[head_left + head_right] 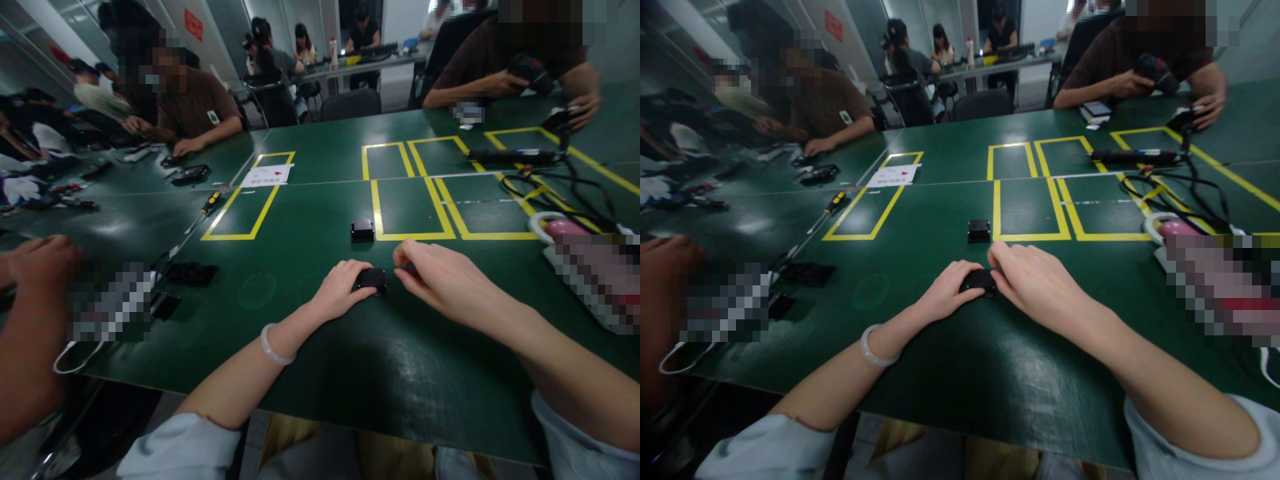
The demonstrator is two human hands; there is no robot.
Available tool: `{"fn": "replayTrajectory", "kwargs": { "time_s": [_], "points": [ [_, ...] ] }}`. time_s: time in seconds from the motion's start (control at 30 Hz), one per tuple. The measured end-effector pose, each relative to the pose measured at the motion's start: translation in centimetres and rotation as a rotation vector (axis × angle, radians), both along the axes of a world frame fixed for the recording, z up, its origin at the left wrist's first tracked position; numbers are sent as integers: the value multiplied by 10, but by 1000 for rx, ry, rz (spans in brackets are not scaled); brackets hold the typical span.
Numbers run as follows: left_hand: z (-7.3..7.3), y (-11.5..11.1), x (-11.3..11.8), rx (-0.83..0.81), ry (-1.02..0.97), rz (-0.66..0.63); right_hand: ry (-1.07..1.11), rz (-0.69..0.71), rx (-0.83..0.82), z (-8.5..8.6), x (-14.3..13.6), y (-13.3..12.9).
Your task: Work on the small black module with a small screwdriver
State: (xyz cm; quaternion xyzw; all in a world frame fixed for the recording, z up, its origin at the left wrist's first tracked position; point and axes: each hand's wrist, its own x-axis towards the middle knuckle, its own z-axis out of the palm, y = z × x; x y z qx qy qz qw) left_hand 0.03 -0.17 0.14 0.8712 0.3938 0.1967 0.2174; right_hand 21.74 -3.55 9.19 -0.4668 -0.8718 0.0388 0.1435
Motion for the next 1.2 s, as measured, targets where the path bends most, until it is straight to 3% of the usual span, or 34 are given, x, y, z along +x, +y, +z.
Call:
{"fn": "replayTrajectory", "kwargs": {
  "time_s": [1.2],
  "points": [
    [4,-1,0,-14,16,-5,-3,-12,-11,3,-1,0]
  ]
}}
